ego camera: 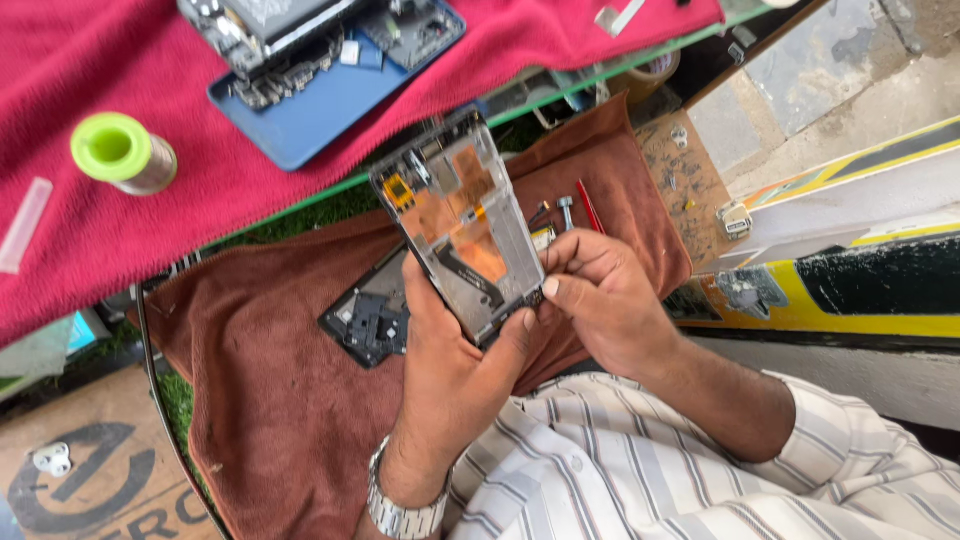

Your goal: The person is repairing a disassembled mobile phone by hand. They carefully manipulate small internal components, including a flexible ribbon cable and a small black part, connecting them to the phone's internal frame and circuitry.

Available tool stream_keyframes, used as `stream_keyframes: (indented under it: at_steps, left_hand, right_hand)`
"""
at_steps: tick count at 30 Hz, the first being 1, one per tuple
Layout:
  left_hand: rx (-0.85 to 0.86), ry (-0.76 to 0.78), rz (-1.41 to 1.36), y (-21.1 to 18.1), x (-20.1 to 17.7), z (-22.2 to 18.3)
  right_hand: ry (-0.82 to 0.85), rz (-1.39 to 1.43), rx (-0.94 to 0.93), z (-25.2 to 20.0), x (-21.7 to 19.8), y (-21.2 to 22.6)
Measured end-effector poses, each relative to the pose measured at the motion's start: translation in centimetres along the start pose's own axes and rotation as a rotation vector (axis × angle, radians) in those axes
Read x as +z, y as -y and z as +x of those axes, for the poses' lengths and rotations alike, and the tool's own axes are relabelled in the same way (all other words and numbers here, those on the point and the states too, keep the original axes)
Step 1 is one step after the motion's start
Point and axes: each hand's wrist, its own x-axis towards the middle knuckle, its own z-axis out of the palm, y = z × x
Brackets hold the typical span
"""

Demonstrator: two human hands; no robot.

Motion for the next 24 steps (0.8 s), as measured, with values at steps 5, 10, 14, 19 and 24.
stream_keyframes:
  at_steps: [5,10,14,19,24]
  left_hand:
    - [-0.097,0.009,-0.097,1.0,-0.1,-0.3]
    - [-0.104,-0.092,-0.187,0.6,-1.2,-1.4]
    - [-0.049,-0.247,-0.143,-1.3,-2.3,-1.3]
    - [-0.089,-0.521,-0.432,-3.5,-3.4,-1.7]
    - [-0.047,-0.583,-0.128,-4.5,-4.8,-2.8]
  right_hand:
    - [-0.009,-0.013,0.024,-0.4,0.1,-1.0]
    - [-0.008,-0.663,0.071,0.4,-2.4,2.1]
    - [0.155,-1.541,-0.386,3.1,-4.4,3.8]
    - [0.198,-1.609,-0.251,3.1,-4.9,3.7]
    - [0.191,-1.628,-0.163,2.8,-4.6,2.5]
